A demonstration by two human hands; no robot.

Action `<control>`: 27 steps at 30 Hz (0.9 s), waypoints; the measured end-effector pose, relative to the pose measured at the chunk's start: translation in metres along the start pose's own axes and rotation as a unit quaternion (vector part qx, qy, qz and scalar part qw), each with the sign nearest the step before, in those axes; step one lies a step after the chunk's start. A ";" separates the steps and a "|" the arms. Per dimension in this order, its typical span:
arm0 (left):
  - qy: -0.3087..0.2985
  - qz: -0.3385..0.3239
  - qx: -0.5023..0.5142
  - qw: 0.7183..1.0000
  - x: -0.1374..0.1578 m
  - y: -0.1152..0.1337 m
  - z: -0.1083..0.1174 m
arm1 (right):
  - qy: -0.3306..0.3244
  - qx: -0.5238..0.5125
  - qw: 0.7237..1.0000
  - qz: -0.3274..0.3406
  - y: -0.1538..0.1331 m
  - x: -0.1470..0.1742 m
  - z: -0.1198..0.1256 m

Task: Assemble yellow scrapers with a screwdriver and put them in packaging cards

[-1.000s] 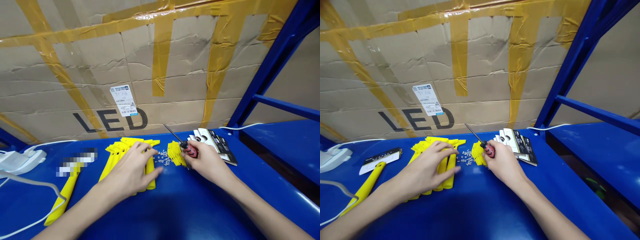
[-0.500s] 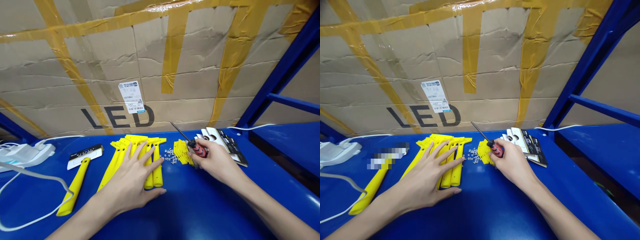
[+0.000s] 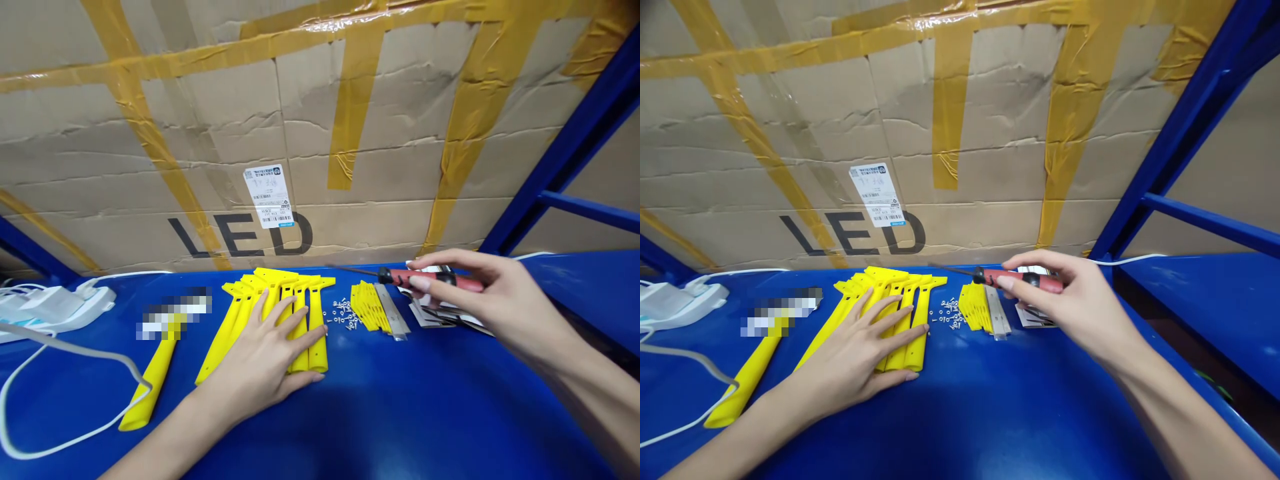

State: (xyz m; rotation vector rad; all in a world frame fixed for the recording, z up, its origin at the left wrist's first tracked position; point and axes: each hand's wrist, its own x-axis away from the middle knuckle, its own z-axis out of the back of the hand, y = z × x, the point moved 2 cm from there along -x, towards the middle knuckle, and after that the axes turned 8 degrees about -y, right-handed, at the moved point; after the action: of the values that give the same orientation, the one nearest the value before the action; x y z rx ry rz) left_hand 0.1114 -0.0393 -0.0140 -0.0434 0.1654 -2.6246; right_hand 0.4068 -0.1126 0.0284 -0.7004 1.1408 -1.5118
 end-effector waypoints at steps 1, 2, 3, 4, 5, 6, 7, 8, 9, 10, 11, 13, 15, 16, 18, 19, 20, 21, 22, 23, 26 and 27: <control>0.000 0.001 -0.001 1.000 0.000 -0.001 0.000 | 0.035 0.004 0.999 0.004 0.000 0.000 0.005; 0.000 0.002 -0.002 1.000 0.000 -0.002 0.000 | 0.064 0.013 0.998 0.015 0.001 -0.001 0.008; 0.002 0.004 -0.002 1.000 0.000 -0.002 0.000 | 0.085 0.023 0.996 0.027 0.002 -0.001 0.011; 0.003 0.006 -0.001 1.000 -0.001 -0.003 0.000 | 0.096 0.031 0.994 0.038 0.003 -0.001 0.011; 0.006 0.007 0.000 1.000 -0.001 -0.003 0.000 | 0.094 0.037 0.994 0.045 0.004 -0.001 0.011; 0.007 0.009 0.002 1.000 -0.001 -0.004 0.000 | 0.080 0.041 0.995 0.048 0.005 -0.002 0.009; 0.008 0.010 0.003 1.000 -0.001 -0.004 0.001 | 0.062 0.048 0.996 0.050 0.006 -0.002 0.006; 0.009 0.012 0.004 1.000 -0.001 -0.003 0.001 | 0.038 0.055 0.996 0.052 0.006 -0.002 0.003; 0.009 0.013 0.004 1.000 0.000 -0.003 0.001 | 0.015 0.064 0.996 0.057 0.007 -0.001 -0.001; 0.009 0.015 0.005 1.000 0.000 -0.003 0.001 | -0.004 0.076 0.995 0.064 0.007 -0.001 -0.006; 0.009 0.016 0.007 1.000 0.000 -0.002 0.001 | -0.017 0.087 0.993 0.074 0.007 0.000 -0.010; 0.012 0.017 0.012 1.000 -0.001 0.000 0.003 | -0.029 0.101 0.990 0.095 0.007 0.001 -0.018; 0.019 0.014 0.020 1.000 -0.003 0.002 0.006 | -0.024 0.112 0.987 0.109 0.008 0.002 -0.024; 0.022 0.012 0.026 0.999 -0.005 0.002 0.008 | -0.018 0.115 0.987 0.113 0.009 0.002 -0.026; 0.029 0.011 0.039 0.999 -0.010 0.003 0.013 | 0.001 0.119 0.986 0.116 0.010 0.001 -0.028; 0.033 0.011 0.047 0.998 -0.014 0.003 0.016 | 0.011 0.123 0.986 0.114 0.010 0.000 -0.027; 0.034 0.012 0.055 0.998 -0.019 0.002 0.020 | 0.020 0.126 0.985 0.111 0.010 0.000 -0.026; 0.033 0.014 0.062 0.997 -0.025 0.001 0.023 | 0.028 0.127 0.986 0.107 0.010 0.000 -0.025; 0.028 0.017 0.068 0.997 -0.031 0.000 0.025 | 0.032 0.125 0.986 0.102 0.010 -0.001 -0.023; 0.017 0.019 0.072 0.997 -0.038 -0.001 0.027 | 0.035 0.119 0.988 0.096 0.009 -0.001 -0.021; -0.019 0.026 0.101 0.994 -0.062 -0.004 0.031 | 0.044 0.104 0.990 0.081 0.007 0.000 -0.012; -0.026 0.022 0.123 0.992 -0.070 -0.004 0.031 | 0.050 0.106 0.990 0.080 0.007 0.000 -0.009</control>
State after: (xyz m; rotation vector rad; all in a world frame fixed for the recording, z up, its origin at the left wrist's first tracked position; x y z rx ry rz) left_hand 0.1722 -0.0045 0.0172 -0.0220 -0.1723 -2.5769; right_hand 0.4017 -0.1101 0.0190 -0.3827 1.0653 -1.5164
